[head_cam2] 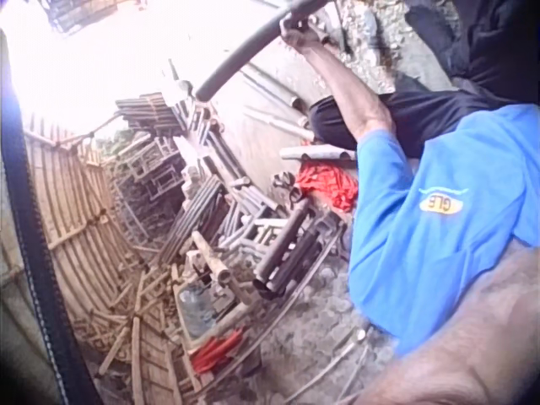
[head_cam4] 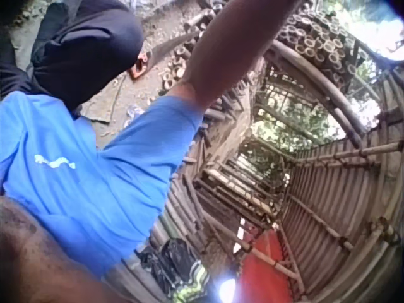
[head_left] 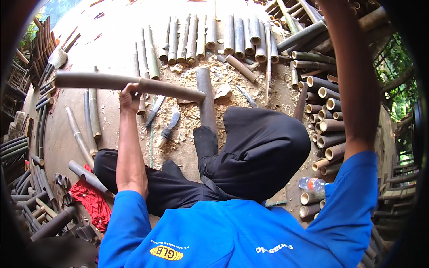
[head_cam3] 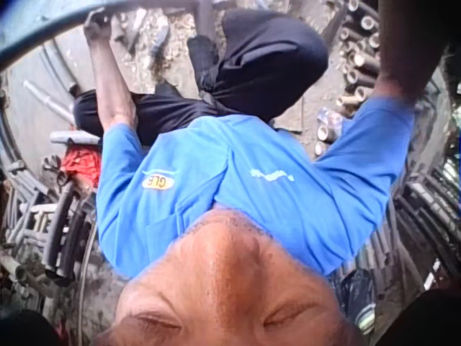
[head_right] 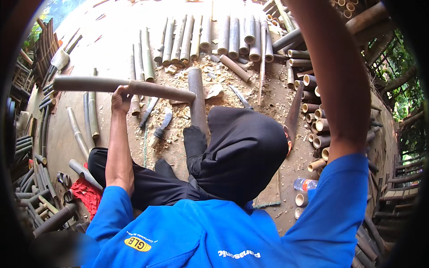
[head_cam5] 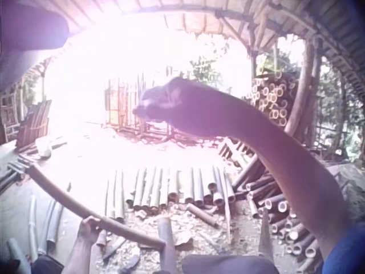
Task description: The person carves and shapes a bamboo pole by hand using a knife and a wooden mallet.
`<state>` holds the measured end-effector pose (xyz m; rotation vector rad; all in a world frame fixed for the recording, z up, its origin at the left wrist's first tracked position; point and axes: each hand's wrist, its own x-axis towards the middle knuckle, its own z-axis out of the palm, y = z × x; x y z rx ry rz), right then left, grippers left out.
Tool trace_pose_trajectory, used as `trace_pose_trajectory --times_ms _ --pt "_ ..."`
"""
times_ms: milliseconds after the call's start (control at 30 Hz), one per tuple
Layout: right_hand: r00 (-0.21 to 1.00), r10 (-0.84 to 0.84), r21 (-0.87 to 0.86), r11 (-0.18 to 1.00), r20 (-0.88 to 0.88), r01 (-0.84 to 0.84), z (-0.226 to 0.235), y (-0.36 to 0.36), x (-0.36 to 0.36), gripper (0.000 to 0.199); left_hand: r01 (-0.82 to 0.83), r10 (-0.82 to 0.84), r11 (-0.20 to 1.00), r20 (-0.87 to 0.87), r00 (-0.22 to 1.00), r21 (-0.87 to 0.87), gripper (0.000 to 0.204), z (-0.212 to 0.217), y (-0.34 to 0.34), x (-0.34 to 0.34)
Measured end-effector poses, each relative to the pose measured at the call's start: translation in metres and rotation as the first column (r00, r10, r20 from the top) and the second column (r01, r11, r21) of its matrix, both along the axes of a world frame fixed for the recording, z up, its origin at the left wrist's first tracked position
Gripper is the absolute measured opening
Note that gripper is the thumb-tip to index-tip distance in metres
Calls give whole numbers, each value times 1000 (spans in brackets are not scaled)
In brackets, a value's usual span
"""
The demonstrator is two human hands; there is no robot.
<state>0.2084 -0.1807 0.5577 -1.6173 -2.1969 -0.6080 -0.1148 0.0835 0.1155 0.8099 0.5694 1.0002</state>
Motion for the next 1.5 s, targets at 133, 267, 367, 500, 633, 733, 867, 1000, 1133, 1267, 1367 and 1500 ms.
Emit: trace_pose_trajectory --times_ms 133,267,367,500,633,733,867,1000,1133,1267,1367,1500 --pt "952 -86 -516 853 -292 -82 -180 -45 56 36 -45 43 981 -15 999 -190 6 -49 11 -11" --pt "815 -485 -832 555 -316 7 -292 -80 91 36 -104 106 978 2 994 -179 6 -47 2 -2" --pt "715 -479 -759 642 -509 -110 -337 -87 94 50 -204 203 979 -64 977 -12 19 -16 -24 21" --pt "651 -354 -565 813 -672 -142 -328 -51 60 82 -10 97 921 -206 974 388 38 68 -97 73" --pt "527 -83 -206 962 -846 -179 -279 -2 19 109 358 -246 706 -262 933 611 79 128 -140 141" --pt "93 9 5 999 -996 -47 -280 20 24 55 483 -469 674 -182 864 558 83 130 -149 174" --pt "169 25 41 995 -985 93 -288 1 41 47 377 -247 779 -307 919 501 75 75 -123 134" --pt "-254 144 111 984 -957 140 -308 -32 105 55 54 10 991 -467 884 125 43 20 -102 91" --pt "-253 88 50 987 -964 156 -313 -42 130 50 86 -29 988 -394 919 129 49 -2 -103 100" --pt "303 -46 21 976 -952 215 -295 6 49 34 320 -139 893 -483 865 316 82 -16 -111 121" --pt "255 103 103 995 -961 -13 -283 47 25 28 361 -21 747 -523 852 558 96 -2 -125 163" --pt "72 145 140 987 -987 -77 -286 51 -17 29 431 -81 780 -609 789 454 95 -4 -145 171"
